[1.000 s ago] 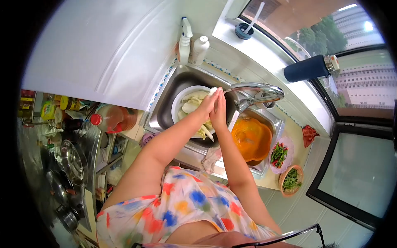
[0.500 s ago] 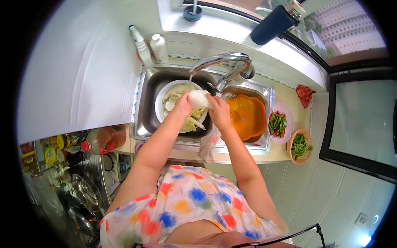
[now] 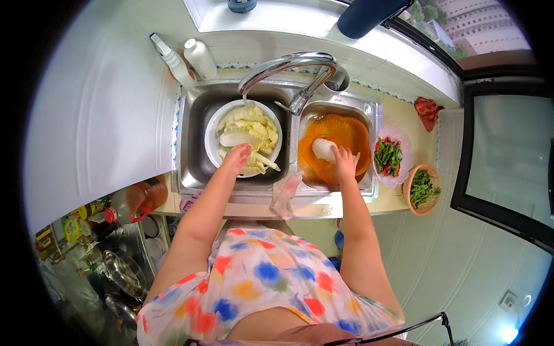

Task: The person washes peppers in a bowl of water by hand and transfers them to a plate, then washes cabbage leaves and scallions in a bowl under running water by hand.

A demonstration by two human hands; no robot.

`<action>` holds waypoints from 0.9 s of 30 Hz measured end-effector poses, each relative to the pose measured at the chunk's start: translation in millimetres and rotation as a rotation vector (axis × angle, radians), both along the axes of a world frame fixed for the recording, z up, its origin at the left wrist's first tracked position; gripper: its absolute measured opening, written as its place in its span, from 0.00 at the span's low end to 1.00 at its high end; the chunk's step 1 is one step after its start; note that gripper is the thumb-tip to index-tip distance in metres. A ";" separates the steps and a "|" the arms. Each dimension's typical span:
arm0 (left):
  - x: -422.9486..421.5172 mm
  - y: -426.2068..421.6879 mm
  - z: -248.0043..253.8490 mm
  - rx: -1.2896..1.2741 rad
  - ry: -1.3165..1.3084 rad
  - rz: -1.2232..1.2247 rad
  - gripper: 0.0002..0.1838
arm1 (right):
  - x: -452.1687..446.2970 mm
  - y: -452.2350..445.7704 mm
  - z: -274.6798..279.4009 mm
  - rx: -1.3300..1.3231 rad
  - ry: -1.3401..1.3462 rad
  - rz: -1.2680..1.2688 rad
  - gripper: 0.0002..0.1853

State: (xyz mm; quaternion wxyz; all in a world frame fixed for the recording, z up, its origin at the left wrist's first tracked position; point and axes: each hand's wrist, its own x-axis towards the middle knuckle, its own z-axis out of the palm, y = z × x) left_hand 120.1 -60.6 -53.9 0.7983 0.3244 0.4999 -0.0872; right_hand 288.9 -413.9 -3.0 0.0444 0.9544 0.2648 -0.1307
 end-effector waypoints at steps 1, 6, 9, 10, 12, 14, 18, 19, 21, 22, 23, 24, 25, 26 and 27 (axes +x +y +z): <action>-4.8 1.3 -3.4 0.007 0.010 -0.006 0.12 | -4.0 -3.3 -5.8 -0.054 0.008 0.008 0.30; -13.0 3.1 -13.9 0.021 0.051 -0.018 0.13 | -10.4 -4.5 -16.3 -0.113 0.035 -0.062 0.29; -16.9 5.0 -20.7 0.055 0.077 0.005 0.15 | -13.8 11.0 -11.9 0.033 -0.036 -0.022 0.30; -18.1 6.3 -21.6 0.073 0.086 0.021 0.16 | -15.2 23.9 -2.6 0.101 -0.051 0.000 0.30; -21.9 10.7 -29.1 0.103 0.086 0.076 0.17 | -19.5 52.9 11.8 0.305 -0.027 0.074 0.27; -25.8 15.7 -52.2 0.129 0.098 0.142 0.18 | -22.1 78.5 17.7 0.529 0.070 0.146 0.24; -9.5 27.0 -57.1 0.295 0.203 0.234 0.20 | -44.2 140.6 51.0 0.688 0.203 0.180 0.15; -8.7 31.1 -74.0 0.335 0.198 0.219 0.18 | -47.3 151.1 50.4 0.742 0.231 0.199 0.13; -6.0 37.6 -96.8 0.417 0.184 0.187 0.16 | -53.4 163.6 44.8 0.741 0.279 0.238 0.13; -7.6 39.7 -102.1 0.526 0.236 0.177 0.13 | -55.7 168.6 42.4 0.742 0.302 0.256 0.12; -9.1 41.1 -107.1 0.634 0.288 0.166 0.11 | -57.8 172.5 40.5 0.748 0.302 0.280 0.12; -10.3 41.3 -109.0 0.742 0.341 0.154 0.09 | -60.6 176.1 42.4 0.738 0.314 0.271 0.12; -11.3 41.0 -90.5 0.885 0.321 0.112 0.07 | -63.4 179.7 46.6 0.728 0.325 0.264 0.11; -15.5 40.5 -70.0 1.027 0.300 0.069 0.06 | -64.9 182.2 49.5 0.719 0.337 0.256 0.11; -18.7 40.6 -55.5 1.171 0.278 0.024 0.05 | -65.1 183.7 48.9 0.733 0.342 0.259 0.11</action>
